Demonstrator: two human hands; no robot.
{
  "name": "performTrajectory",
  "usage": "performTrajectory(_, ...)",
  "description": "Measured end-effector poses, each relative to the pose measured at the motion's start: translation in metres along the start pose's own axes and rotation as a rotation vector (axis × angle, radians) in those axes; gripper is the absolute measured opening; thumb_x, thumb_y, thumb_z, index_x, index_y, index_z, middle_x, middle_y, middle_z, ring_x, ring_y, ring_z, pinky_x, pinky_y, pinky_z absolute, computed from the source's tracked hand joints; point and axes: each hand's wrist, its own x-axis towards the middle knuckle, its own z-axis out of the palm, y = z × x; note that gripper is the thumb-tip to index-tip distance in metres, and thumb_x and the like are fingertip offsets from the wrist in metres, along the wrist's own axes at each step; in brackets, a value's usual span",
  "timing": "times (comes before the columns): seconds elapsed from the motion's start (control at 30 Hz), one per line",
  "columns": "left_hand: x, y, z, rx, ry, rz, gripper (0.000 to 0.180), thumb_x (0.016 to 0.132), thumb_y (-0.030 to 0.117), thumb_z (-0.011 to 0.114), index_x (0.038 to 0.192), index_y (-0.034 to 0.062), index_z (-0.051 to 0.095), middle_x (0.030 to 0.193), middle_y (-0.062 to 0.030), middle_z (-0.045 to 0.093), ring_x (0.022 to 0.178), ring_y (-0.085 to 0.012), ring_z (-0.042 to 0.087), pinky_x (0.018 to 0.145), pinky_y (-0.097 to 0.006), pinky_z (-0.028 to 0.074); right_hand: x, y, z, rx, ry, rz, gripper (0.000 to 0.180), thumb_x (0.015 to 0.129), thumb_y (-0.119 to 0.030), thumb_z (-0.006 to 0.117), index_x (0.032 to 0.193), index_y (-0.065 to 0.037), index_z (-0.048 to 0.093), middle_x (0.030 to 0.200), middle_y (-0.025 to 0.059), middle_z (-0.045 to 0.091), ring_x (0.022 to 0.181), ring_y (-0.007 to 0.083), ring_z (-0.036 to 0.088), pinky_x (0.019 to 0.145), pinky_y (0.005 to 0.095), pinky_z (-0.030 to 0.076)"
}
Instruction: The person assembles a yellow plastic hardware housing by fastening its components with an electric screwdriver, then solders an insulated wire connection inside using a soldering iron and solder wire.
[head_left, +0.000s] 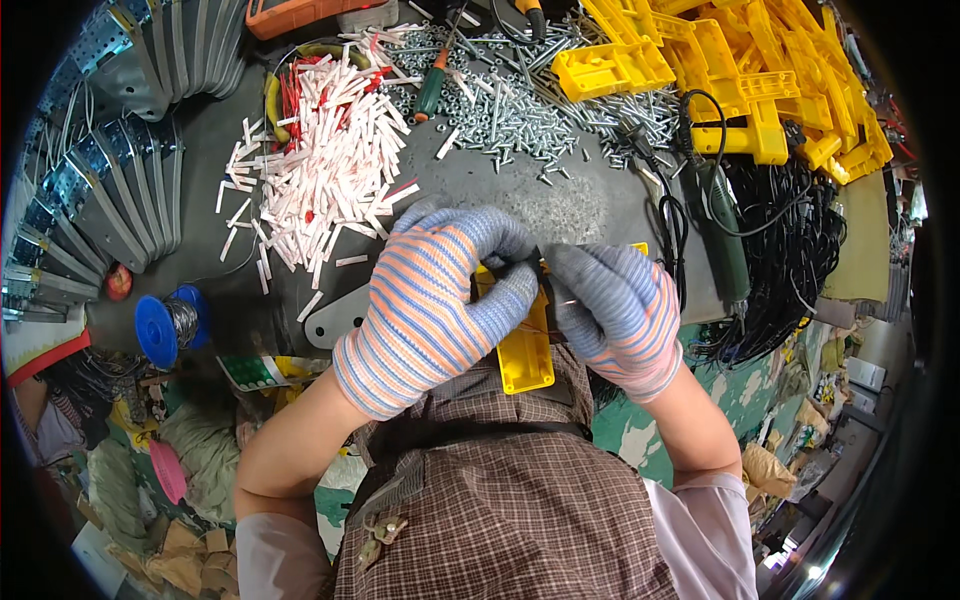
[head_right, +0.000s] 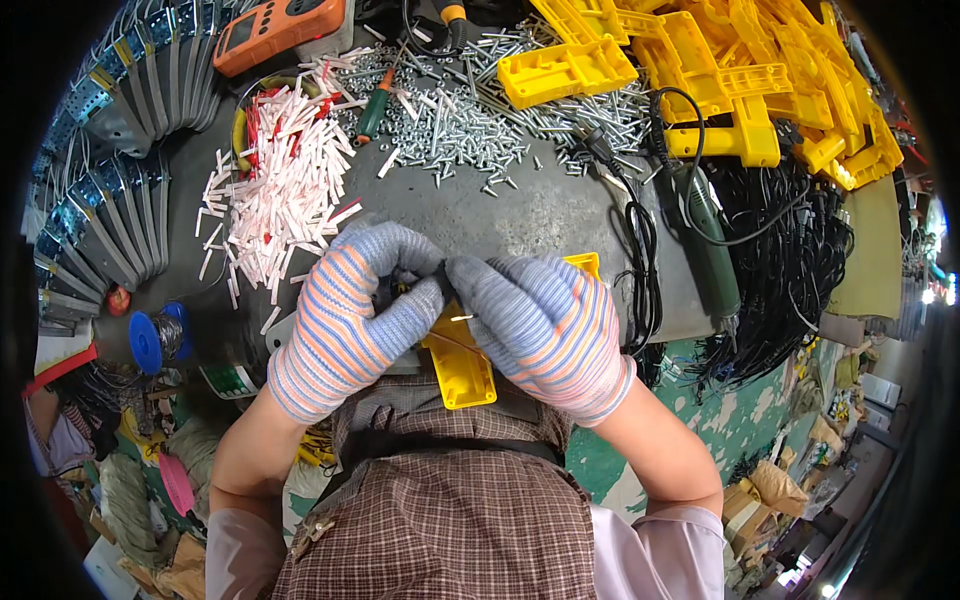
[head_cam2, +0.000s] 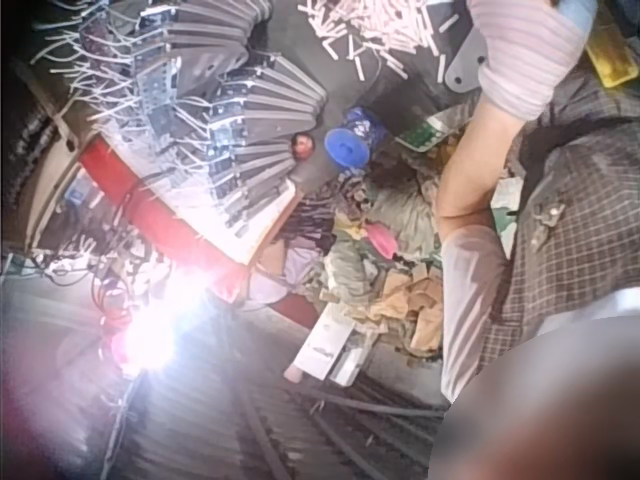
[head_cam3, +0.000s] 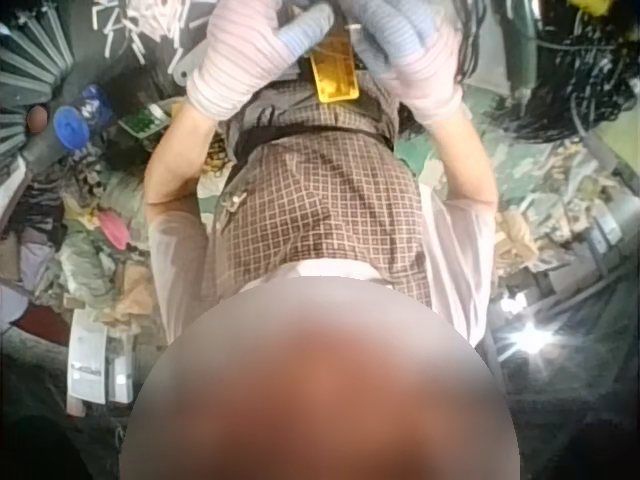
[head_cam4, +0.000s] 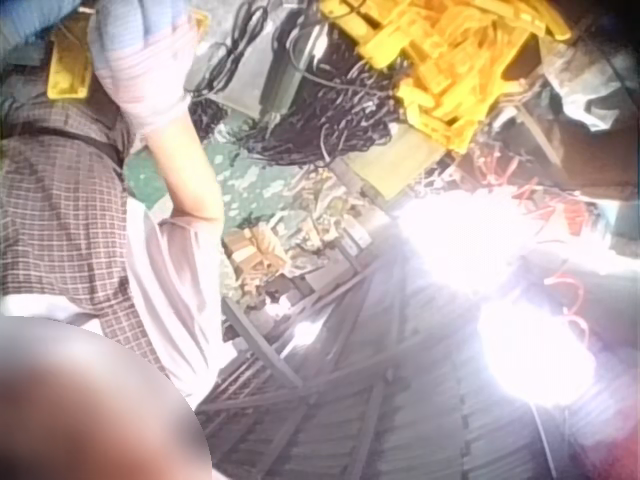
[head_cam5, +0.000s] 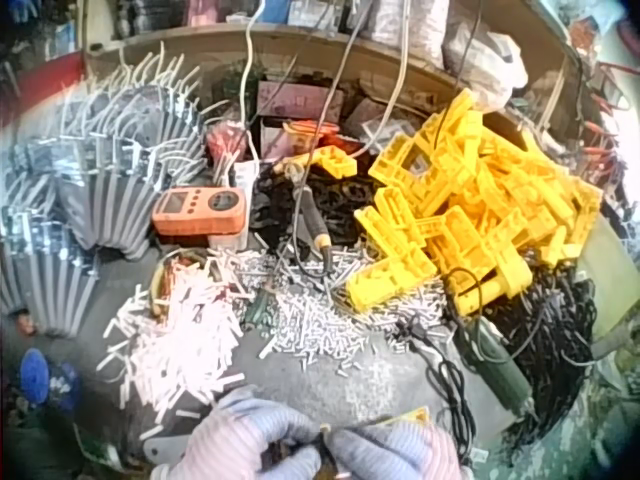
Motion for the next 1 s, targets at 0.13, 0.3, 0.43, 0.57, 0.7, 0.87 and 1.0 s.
performTrajectory(0.13,0.003,-0.003,0.002,-0.07,-0.027,-0.031,0.013,0.075,0.008,0.067,0.087,0.0044,0.063,0.078,-0.0073,0.06,0.071,-0.02,0.058,0.065,-0.03,0.047,0.006,0.002,-0.001,-0.213,0.049,-0.205,0.025,0.076,-0.009,0.066,0.101,-0.005,0.062,0.082,0.011,0.062,0.069,0.0287,0.061,0.062,0.0374,0.05)
performTrajectory(0.3,0.001,-0.004,0.002,0.438,0.21,0.495,0.013,0.072,0.01,0.068,0.084,0.0059,0.063,0.08,-0.0092,0.062,0.076,-0.029,0.059,0.074,-0.039,0.046,0.036,-0.001,-0.026,0.651,-0.575,0.655,0.018,0.086,-0.014,0.056,0.095,0.001,0.058,0.078,0.0145,0.058,0.071,0.0293,0.061,0.06,0.0345,0.048)
performTrajectory(0.43,0.0,-0.009,0.003,0.071,0.015,0.17,0.014,0.072,0.01,0.068,0.085,0.0056,0.063,0.081,-0.0089,0.063,0.079,-0.028,0.06,0.075,-0.037,0.046,0.022,-0.003,-0.029,0.256,-0.374,0.22,0.023,0.082,-0.019,0.06,0.099,-0.003,0.06,0.088,0.0129,0.059,0.071,0.0285,0.061,0.06,0.0346,0.05)
performTrajectory(0.57,0.0,-0.006,0.002,0.084,-0.012,0.202,0.015,0.072,0.01,0.068,0.085,0.005,0.063,0.083,-0.0095,0.063,0.079,-0.0284,0.06,0.074,-0.037,0.047,0.009,0.007,-0.017,-0.294,-0.221,-0.234,0.025,0.083,-0.021,0.061,0.104,-0.006,0.06,0.092,0.0146,0.059,0.073,0.032,0.061,0.06,0.0396,0.049)
performTrajectory(0.7,0.0,-0.004,0.004,0.342,0.109,0.406,0.017,0.069,0.019,0.068,0.082,0.0098,0.063,0.081,-0.0063,0.063,0.08,-0.0264,0.06,0.083,-0.044,0.047,0.017,0.007,-0.013,-0.285,-0.322,-0.026,0.028,0.08,-0.019,0.063,0.104,-0.006,0.059,0.093,0.0142,0.059,0.074,0.0335,0.061,0.061,0.0406,0.05)
performTrajectory(0.87,-0.002,-0.013,0.009,0.554,0.251,0.495,0.019,0.067,0.028,0.068,0.077,0.0138,0.06,0.079,-0.0033,0.061,0.08,-0.0254,0.059,0.088,-0.052,0.044,0.032,-0.006,-0.025,0.439,-0.659,0.47,0.026,0.084,-0.008,0.06,0.109,-0.003,0.057,0.098,0.0182,0.063,0.084,0.0364,0.064,0.069,0.0401,0.052)
performTrajectory(1.0,-0.001,-0.005,0.004,0.104,0.026,0.138,0.015,0.072,0.012,0.069,0.084,0.0049,0.063,0.079,-0.0087,0.062,0.076,-0.0263,0.06,0.077,-0.039,0.047,0.009,-0.005,-0.014,0.067,-0.136,0.11,0.03,0.079,-0.01,0.062,0.108,-0.004,0.058,0.089,0.0145,0.061,0.076,0.0339,0.061,0.067,0.0397,0.051)
